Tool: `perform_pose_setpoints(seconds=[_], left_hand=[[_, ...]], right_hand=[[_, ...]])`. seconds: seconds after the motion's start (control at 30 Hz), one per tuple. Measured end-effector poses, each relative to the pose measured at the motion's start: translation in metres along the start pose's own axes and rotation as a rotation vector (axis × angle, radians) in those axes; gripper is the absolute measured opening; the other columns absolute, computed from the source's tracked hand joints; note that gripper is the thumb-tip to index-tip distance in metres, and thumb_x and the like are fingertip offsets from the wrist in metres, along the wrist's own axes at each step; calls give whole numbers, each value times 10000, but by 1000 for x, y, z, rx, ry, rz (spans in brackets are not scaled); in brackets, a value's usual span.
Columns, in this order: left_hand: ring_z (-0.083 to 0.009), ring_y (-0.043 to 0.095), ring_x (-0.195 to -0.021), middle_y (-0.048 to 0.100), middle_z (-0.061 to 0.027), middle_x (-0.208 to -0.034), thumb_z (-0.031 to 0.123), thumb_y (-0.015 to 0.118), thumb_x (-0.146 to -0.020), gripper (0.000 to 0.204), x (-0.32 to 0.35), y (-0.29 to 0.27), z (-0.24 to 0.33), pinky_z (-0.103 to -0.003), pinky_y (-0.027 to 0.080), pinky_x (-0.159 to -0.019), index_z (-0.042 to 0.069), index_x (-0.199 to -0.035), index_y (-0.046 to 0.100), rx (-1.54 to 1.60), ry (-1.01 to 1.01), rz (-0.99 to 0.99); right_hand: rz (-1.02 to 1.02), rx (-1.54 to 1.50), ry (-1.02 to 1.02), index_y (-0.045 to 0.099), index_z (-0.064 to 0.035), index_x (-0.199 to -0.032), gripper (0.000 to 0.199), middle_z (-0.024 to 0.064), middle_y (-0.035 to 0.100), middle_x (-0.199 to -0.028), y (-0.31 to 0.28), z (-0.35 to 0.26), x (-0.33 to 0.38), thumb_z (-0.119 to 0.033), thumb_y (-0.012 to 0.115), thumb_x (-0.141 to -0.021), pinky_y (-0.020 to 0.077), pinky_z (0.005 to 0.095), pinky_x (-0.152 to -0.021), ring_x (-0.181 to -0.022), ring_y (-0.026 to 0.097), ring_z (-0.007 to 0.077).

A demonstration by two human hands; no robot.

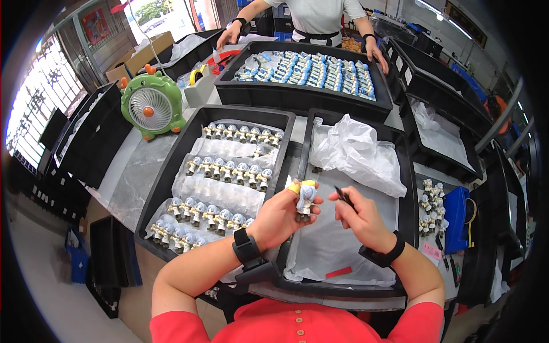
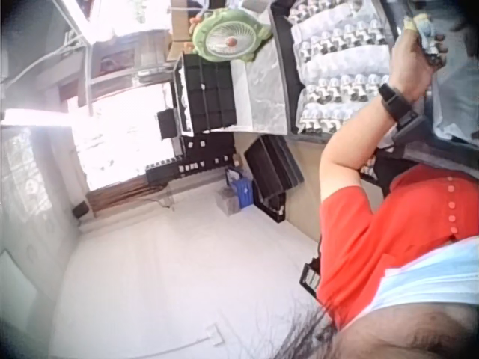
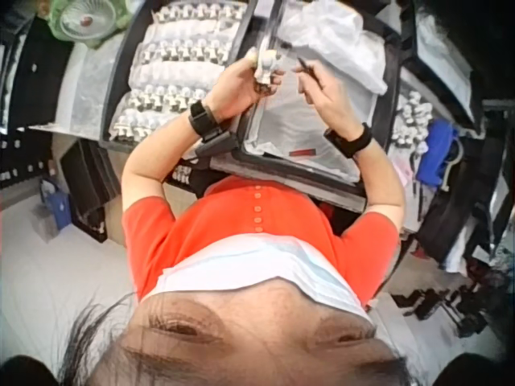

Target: The person uses a small tool to apply a substance to the base of small figurines. They handle the figurines one at a time, placing them into a black tray lined with white paper. The person also adjusts the paper lining in the tray during the process.

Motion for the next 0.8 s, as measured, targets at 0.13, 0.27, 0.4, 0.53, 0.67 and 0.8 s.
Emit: perform_pose_setpoints(seconds=[0.13,0.27,0.4,0.53,0.67,0.8], left_hand=[[-184,539,-916,561,-100,-1086,382,290,-1007,446,-1,-2,15,-332,445,-840,60,-1281,434,52,100,34],[-207,565,-939,565,-110,-1097,395,292,-1003,456,2,-3,15,-348,449,-851,61,-1282,429,82,102,8],[-231,584,-977,561,-128,-1147,412,268,-1002,483,4,7,11,-357,444,-880,57,-1296,414,40,57,-16],[-236,593,-973,565,-148,-1152,425,226,-1003,520,5,13,4,-360,438,-906,46,-1320,390,36,9,-29],[-244,597,-960,576,-159,-1117,397,205,-1009,509,7,16,-1,-377,429,-925,39,-1323,385,61,-8,-114],[-258,577,-1028,558,-153,-1149,372,196,-1011,496,7,17,-3,-384,426,-934,35,-1318,390,50,-25,-86]], right_hand=[[-164,337,63,525,14,-1118,289,169,638,-823,6,56,-12,-150,518,-880,487,373,-664,-714,625,307],[-266,411,-61,585,33,-1074,305,225,634,-894,26,50,-5,-161,567,-841,492,390,-777,-854,624,335],[66,381,-171,611,47,-868,223,190,631,-813,9,10,-7,-173,610,-835,488,346,-717,-761,619,311],[307,309,-512,567,-6,-1013,275,142,593,-982,-3,-17,2,-185,660,-826,449,347,-823,-927,574,283],[256,333,-614,470,-23,-1227,538,139,533,-1183,1,-21,4,-278,689,-808,364,389,-978,-1116,489,305],[178,317,-656,391,-37,-1317,752,129,492,-1266,7,-24,5,-355,750,-737,320,415,-1017,-1186,429,321]])
Point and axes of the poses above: each hand's wrist, its own x-axis away from the middle knuckle, its own y-axis out of the palm, z = x × y, the point moved 6 cm from there along -x, towards the middle knuckle
